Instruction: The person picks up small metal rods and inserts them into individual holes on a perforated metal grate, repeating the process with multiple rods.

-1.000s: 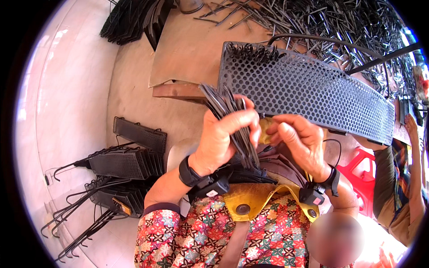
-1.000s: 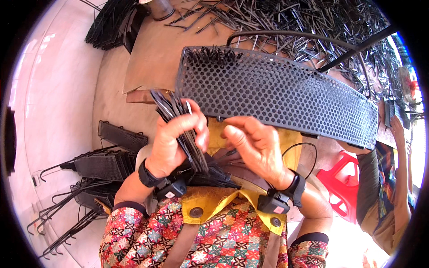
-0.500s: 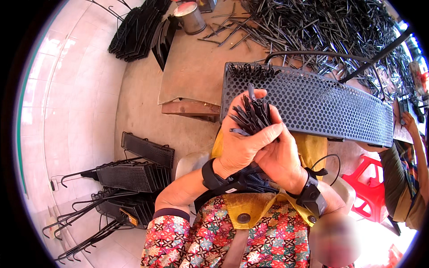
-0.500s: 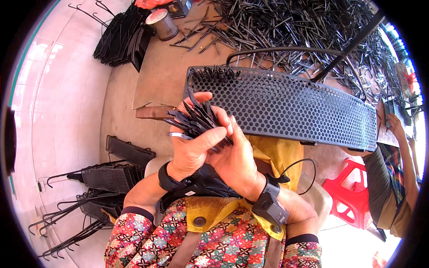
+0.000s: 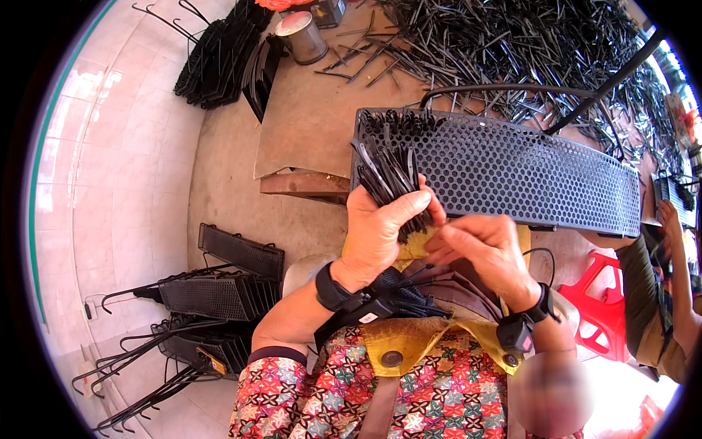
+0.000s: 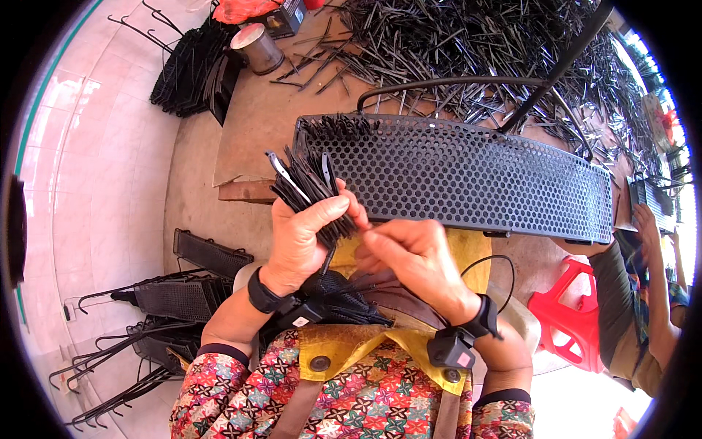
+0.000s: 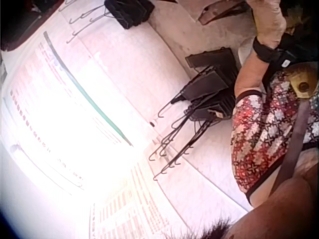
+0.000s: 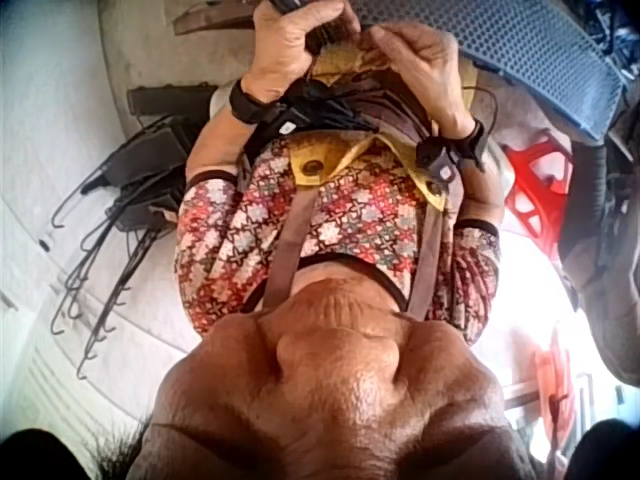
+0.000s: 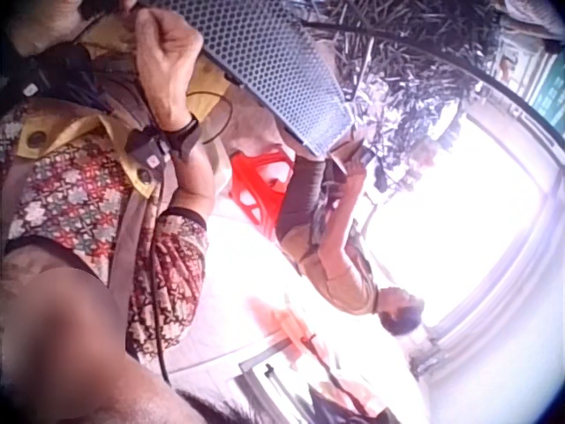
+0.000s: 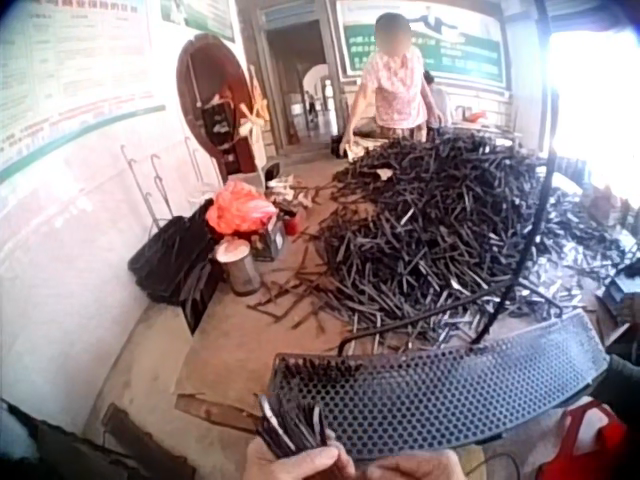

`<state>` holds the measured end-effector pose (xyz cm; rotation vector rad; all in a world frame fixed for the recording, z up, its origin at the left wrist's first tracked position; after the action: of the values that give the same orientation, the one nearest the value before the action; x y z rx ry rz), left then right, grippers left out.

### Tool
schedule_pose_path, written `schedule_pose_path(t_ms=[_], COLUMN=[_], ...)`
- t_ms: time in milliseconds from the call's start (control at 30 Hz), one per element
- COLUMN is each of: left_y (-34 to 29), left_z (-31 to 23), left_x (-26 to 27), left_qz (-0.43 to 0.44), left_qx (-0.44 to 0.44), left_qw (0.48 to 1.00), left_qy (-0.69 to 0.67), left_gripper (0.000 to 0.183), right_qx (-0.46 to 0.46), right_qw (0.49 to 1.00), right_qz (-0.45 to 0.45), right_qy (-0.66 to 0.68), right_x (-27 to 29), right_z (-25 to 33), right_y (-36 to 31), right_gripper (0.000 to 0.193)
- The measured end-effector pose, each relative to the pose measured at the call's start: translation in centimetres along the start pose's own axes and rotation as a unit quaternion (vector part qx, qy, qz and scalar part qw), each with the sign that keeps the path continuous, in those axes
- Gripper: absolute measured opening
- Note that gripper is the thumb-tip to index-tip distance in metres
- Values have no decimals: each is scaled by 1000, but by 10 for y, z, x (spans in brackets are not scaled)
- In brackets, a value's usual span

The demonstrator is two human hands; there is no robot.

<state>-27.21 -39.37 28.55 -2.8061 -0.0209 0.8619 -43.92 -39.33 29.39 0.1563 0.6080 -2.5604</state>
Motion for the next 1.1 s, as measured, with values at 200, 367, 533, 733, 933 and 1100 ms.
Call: schedule_pose_path(t_ms=[200,367,533,733,933,1100], left_y=[-5,-7,-4,-5,-6,-7], left_z=[2,4,12,12,-8,-5], left_x=[-4,-5,-2,-7,-7,0], left_qz=[55,75,48,10,9,8], left_qx=[130,168,127,114,235,186], left_qw=[990,982,989,989,972,982], left_qy=[-25,30,50,99,-13,-24], left_gripper=[13,16,16,19,24,17], right_qx=[157,152,187,172,177,301], right_qw=[975,983,969,970,958,926], right_qz=[-151,-94,-159,-162,-107,-202], right_qy=[52,48,-31,47,200,106], right_x=[2,7,12,11,30,44], right_z=[15,10,1,0,-5,11], right_y=[14,23,23,22,30,20], right_gripper=[17,19,13,10,15,12])
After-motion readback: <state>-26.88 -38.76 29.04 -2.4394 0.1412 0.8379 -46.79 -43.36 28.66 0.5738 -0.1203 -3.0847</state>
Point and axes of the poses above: each hand's wrist, its own y-axis towards the middle knuckle, its own x-axis out of the back of the hand, z = x × y, the point moved 1 cm from there along y, towards the middle knuckle
